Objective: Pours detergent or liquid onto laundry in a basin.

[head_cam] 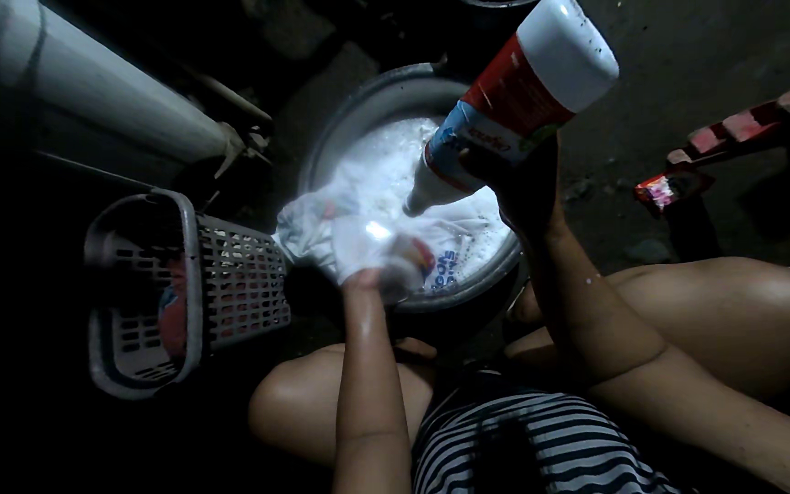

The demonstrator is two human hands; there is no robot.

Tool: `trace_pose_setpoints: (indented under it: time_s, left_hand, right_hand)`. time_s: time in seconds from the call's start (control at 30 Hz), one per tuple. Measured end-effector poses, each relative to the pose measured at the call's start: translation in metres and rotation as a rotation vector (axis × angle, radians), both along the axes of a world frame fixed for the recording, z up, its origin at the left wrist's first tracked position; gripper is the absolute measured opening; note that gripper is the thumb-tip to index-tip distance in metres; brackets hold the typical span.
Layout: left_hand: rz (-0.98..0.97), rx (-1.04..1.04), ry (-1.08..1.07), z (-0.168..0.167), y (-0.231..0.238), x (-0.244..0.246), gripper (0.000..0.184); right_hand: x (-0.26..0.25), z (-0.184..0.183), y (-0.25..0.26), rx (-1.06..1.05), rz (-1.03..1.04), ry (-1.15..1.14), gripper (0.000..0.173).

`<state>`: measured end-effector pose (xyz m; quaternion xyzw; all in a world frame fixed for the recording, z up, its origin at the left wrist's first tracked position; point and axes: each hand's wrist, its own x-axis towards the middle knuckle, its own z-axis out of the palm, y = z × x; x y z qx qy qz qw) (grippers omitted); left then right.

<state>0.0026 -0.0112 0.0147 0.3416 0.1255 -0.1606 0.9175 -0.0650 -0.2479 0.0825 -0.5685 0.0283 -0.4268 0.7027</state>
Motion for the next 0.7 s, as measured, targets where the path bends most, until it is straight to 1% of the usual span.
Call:
trace_pose_setpoints:
  time_s: [0.1, 0.17, 0.2, 0.27, 0.33, 0.4, 0.5, 0.57, 0.63, 0.7]
  left_hand:
    - [-0.119, 0.040, -0.073, 0.010, -0.004, -0.001, 0.044]
    - [-0.192, 0.064, -0.109, 0.006, 0.000, -0.001, 0.043]
    - [-0.225, 0.066, -0.107, 0.005, 0.003, -0.001, 0.042]
    - [-0.252, 0.105, -0.034, 0.010, 0.001, -0.004, 0.043]
    - [-0.241, 0.125, 0.040, 0.010, 0.000, -0.007, 0.049]
    - [-0.157, 0.126, 0.145, 0.002, 0.002, -0.006, 0.057]
    - [-0.151, 0.132, 0.179, -0.006, 0.006, -0.005, 0.064]
    - [-0.191, 0.126, 0.155, -0.007, 0.009, -0.005, 0.060]
    - [-0.232, 0.116, 0.105, -0.008, 0.013, -0.006, 0.052]
    - [-0.248, 0.100, 0.091, -0.007, 0.013, -0.007, 0.049]
  right_hand:
    - [0.000, 0.002, 0.000, 0.013, 0.008, -0.001, 0.055]
    - [0.001, 0.002, 0.000, 0.019, -0.016, 0.008, 0.055]
    - [0.001, 0.002, 0.001, 0.017, -0.033, 0.017, 0.056]
    - [0.001, 0.002, 0.002, 0.019, -0.046, 0.023, 0.057]
    - [0.002, 0.001, 0.003, 0.034, -0.019, 0.010, 0.057]
    - [0.001, -0.001, 0.000, 0.008, 0.012, 0.014, 0.057]
    - [-0.002, -0.002, -0.005, -0.044, 0.062, 0.040, 0.060]
    - [-0.003, -0.002, -0.005, -0.043, 0.065, 0.053, 0.062]
    - [-0.001, -0.002, -0.004, -0.013, 0.051, 0.036, 0.060]
    - [0.001, -0.003, -0.003, -0.010, 0.046, 0.021, 0.059]
